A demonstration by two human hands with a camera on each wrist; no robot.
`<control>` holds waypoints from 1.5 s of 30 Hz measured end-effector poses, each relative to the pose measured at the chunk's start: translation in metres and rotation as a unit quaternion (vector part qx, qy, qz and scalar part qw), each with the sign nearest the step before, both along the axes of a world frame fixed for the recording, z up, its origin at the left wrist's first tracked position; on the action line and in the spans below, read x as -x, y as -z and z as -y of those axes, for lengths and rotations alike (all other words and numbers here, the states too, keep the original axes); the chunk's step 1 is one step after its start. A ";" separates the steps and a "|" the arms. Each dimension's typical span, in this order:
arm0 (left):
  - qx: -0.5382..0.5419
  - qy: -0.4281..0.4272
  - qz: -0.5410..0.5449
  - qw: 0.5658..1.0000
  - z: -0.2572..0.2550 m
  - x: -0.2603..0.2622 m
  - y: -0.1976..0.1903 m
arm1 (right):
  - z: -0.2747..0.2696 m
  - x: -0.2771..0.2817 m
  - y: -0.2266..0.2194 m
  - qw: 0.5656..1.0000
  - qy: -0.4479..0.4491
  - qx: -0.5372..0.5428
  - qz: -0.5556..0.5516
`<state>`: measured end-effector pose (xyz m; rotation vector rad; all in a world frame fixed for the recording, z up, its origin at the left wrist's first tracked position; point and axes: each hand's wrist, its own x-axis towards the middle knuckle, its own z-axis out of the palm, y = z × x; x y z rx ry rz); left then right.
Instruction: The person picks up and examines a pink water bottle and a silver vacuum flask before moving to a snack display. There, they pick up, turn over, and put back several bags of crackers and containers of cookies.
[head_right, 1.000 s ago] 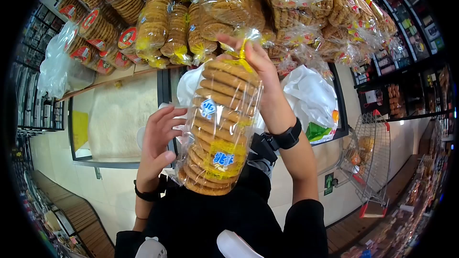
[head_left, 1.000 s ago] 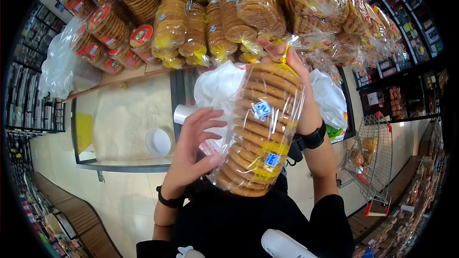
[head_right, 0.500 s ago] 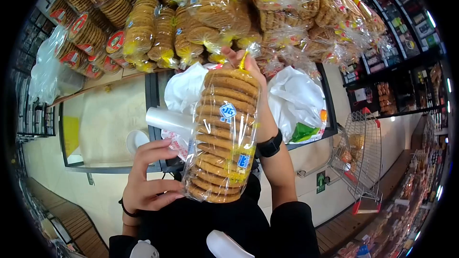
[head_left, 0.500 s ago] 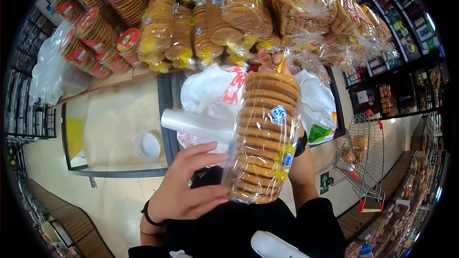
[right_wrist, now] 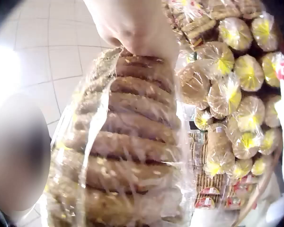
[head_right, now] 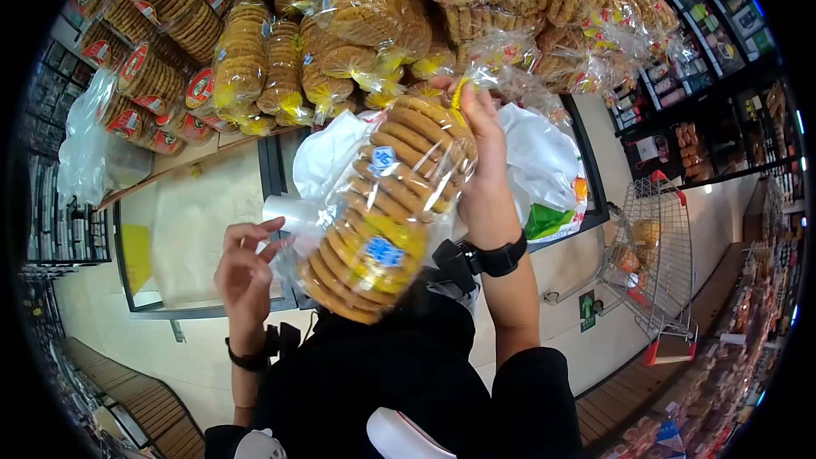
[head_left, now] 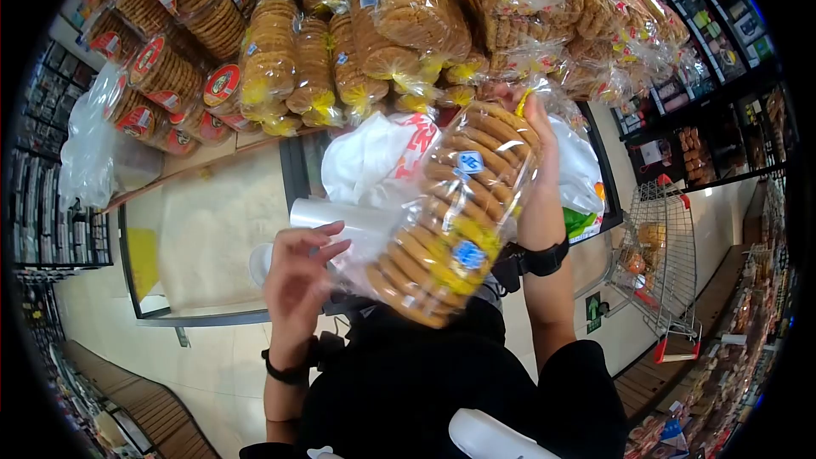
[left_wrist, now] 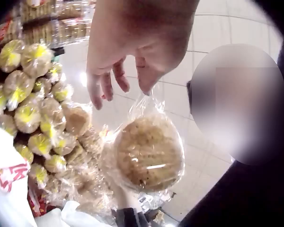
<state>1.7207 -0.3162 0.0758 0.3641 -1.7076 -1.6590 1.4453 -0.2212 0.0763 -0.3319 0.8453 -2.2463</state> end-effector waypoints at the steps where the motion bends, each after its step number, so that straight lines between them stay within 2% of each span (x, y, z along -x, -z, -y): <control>1: -0.064 -0.012 -0.019 0.998 0.002 0.003 0.013 | -0.002 -0.002 -0.007 0.999 0.021 0.004 -0.031; 5: -0.257 -0.031 -0.053 0.964 0.016 0.015 0.046 | -0.005 -0.005 -0.029 0.988 0.052 -0.062 -0.130; 6: -0.246 -0.019 -0.064 0.967 0.022 0.019 0.058 | -0.008 0.000 -0.026 0.979 0.031 -0.087 -0.182; 9: -0.327 -0.005 -0.056 0.943 0.024 0.034 0.062 | -0.008 0.003 -0.041 0.944 0.040 -0.169 -0.281; 12: -0.355 0.004 -0.038 0.934 0.020 0.045 0.066 | -0.008 0.001 -0.058 0.898 0.090 -0.191 -0.385; 14: -0.360 0.018 -0.012 0.933 0.022 0.047 0.072 | -0.006 -0.005 -0.071 0.877 0.131 -0.161 -0.433; 21: -0.521 0.108 0.023 0.846 0.010 0.057 0.060 | -0.007 0.004 -0.066 0.812 0.191 -0.189 -0.518; 22: -0.535 0.145 -0.016 0.832 0.007 0.059 0.056 | -0.008 0.003 -0.064 0.820 0.181 -0.210 -0.502; 24: -0.537 0.152 -0.045 0.828 0.007 0.057 0.063 | -0.010 0.001 -0.060 0.832 0.160 -0.252 -0.467; 25: -0.539 0.156 -0.060 0.826 0.006 0.056 0.066 | -0.009 0.000 -0.056 0.858 0.156 -0.219 -0.438; 27: -0.511 0.112 0.004 0.853 0.004 0.050 0.068 | -0.003 -0.001 -0.045 0.902 0.146 -0.149 -0.378; 29: -0.491 0.079 0.065 0.865 0.004 0.045 0.070 | -0.004 0.002 -0.032 0.929 0.137 -0.142 -0.312; 30: -0.514 0.063 0.065 0.853 0.006 0.045 0.071 | -0.005 0.003 -0.025 0.941 0.132 -0.137 -0.279; 34: -0.447 0.031 0.084 0.890 -0.001 0.041 0.056 | -0.009 0.010 0.007 0.972 0.126 -0.118 -0.161; 37: -0.374 0.041 0.109 0.920 0.000 0.032 0.049 | -0.014 0.004 0.018 0.971 0.169 -0.145 -0.082; 42: -0.310 0.008 0.118 0.943 -0.005 0.028 0.032 | -0.031 0.005 0.053 0.975 0.163 -0.148 -0.029; 45: -0.295 0.026 0.125 0.947 -0.006 0.028 0.025 | -0.040 -0.002 0.067 0.981 0.144 -0.128 0.022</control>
